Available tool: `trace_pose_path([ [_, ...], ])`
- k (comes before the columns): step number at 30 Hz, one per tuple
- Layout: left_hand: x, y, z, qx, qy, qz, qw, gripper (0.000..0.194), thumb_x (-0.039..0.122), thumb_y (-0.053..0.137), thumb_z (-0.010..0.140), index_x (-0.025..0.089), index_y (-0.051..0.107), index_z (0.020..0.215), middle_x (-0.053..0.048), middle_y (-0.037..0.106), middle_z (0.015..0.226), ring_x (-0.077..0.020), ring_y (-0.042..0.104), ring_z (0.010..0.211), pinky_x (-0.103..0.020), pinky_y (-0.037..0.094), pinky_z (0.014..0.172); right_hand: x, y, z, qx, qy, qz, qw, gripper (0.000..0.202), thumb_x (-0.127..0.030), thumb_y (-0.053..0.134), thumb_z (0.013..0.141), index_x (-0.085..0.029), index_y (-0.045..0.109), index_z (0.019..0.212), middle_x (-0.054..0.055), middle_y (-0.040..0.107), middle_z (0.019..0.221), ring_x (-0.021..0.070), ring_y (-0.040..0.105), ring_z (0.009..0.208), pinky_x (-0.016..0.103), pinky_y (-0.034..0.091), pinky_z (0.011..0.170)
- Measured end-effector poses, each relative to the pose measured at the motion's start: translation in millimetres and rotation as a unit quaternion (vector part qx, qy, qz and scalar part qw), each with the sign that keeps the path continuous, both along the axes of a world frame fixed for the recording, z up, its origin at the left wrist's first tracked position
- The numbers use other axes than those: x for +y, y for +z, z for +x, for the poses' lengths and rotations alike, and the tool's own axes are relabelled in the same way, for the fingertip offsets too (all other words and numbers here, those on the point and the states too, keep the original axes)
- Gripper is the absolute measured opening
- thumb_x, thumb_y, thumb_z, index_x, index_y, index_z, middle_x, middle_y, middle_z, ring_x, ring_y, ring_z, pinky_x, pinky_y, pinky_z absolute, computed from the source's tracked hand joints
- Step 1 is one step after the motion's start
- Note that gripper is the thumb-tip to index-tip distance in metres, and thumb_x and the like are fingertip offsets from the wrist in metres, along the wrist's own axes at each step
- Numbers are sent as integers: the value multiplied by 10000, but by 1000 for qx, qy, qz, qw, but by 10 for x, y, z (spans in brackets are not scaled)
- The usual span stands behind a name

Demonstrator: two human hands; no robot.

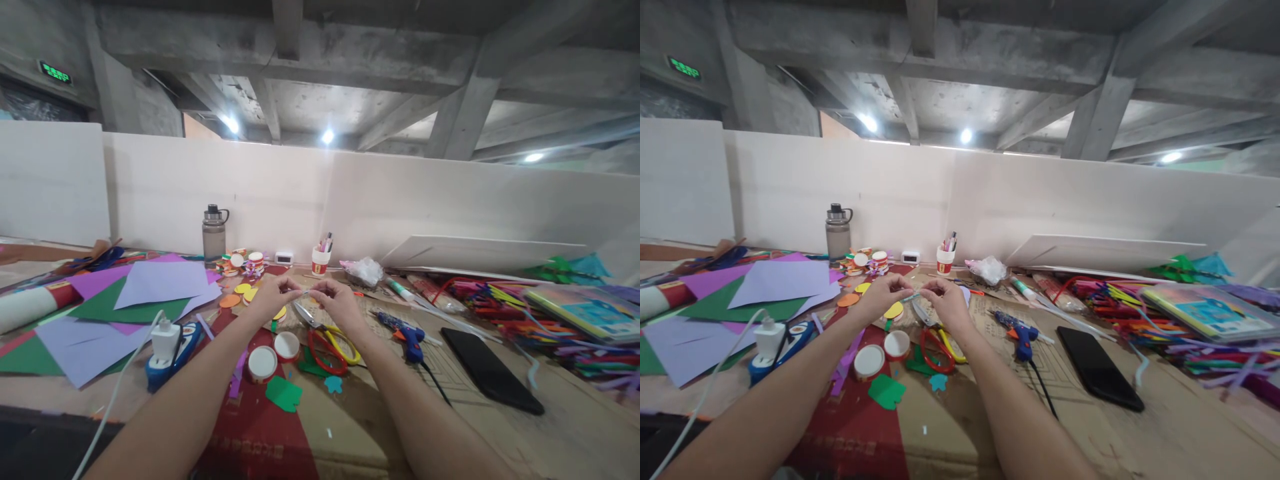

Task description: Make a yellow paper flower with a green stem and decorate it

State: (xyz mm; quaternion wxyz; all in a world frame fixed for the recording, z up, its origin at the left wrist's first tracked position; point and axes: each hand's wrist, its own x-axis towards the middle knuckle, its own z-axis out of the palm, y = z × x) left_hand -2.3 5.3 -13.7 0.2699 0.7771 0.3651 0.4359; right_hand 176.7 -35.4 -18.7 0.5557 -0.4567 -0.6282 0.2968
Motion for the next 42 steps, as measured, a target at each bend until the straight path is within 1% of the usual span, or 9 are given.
trace_pose_path([
  [7, -12, 6, -2, 6, -5, -4, 1000, 245, 413, 679, 731, 169, 656, 731, -28, 666, 748, -171, 586, 721, -294, 446, 663, -1, 7, 21, -19, -25, 14, 999, 191, -371, 671, 698, -187, 620, 699, 5, 595, 628, 138, 495, 570, 267, 396, 536],
  [12, -115, 36, 22, 38, -54, -1, 998, 235, 385, 674, 746, 175, 595, 818, -21, 651, 829, -163, 580, 768, -295, 472, 693, -10, 3, 19, -65, -27, 42, 997, 157, -342, 649, 726, -187, 639, 703, 11, 632, 678, 146, 526, 618, 278, 425, 608],
  [15, -120, 15, 45, 13, -87, -24, 996, 271, 355, 680, 752, 175, 578, 926, -26, 647, 884, -162, 599, 796, -298, 484, 714, -14, 0, 14, -84, -23, 50, 995, 138, -326, 641, 735, -193, 646, 699, 14, 650, 699, 153, 544, 645, 285, 434, 645],
  [18, -77, -20, 55, -13, -112, -57, 992, 266, 360, 660, 779, 164, 611, 953, -45, 669, 905, -169, 618, 808, -305, 488, 729, -12, 1, 15, -92, -19, 54, 994, 135, -329, 640, 739, -199, 652, 707, 18, 662, 715, 161, 566, 674, 288, 439, 665],
  [23, -26, -39, 40, 16, -97, -59, 993, 286, 397, 645, 789, 153, 701, 926, -61, 702, 886, -177, 611, 799, -311, 469, 742, -16, 4, 17, -90, -16, 58, 994, 154, -342, 649, 743, -189, 658, 723, 23, 666, 730, 162, 582, 680, 292, 440, 671],
  [27, -2, -55, 35, 16, -78, -51, 995, 276, 391, 657, 776, 155, 707, 910, -57, 705, 877, -174, 611, 794, -301, 458, 741, -40, 27, 14, -96, -16, 59, 993, 165, -350, 647, 747, -188, 653, 713, 24, 662, 722, 162, 582, 680, 293, 439, 677],
  [33, 27, -74, 41, 0, -64, -53, 997, 332, 444, 653, 777, 146, 704, 915, -59, 704, 852, -166, 604, 762, -289, 458, 698, -57, 45, 34, -104, -33, 71, 991, 179, -364, 653, 755, -190, 664, 717, 31, 658, 721, 175, 579, 705, 292, 433, 667],
  [39, -33, -18, 43, -3, -21, -46, 999, 247, 383, 651, 766, 163, 706, 863, -31, 698, 799, -159, 602, 732, -278, 455, 680, -25, 11, 52, -97, -60, 82, 990, 193, -376, 643, 752, -188, 666, 713, 29, 662, 707, 169, 571, 660, 290, 433, 637],
  [42, -44, -10, 47, 0, -17, -43, 999, 235, 373, 646, 771, 165, 707, 861, -29, 700, 801, -158, 602, 737, -271, 449, 677, -40, 19, 46, -99, -70, 87, 989, 188, -369, 643, 756, -187, 661, 712, 31, 664, 703, 167, 566, 647, 288, 427, 627],
])
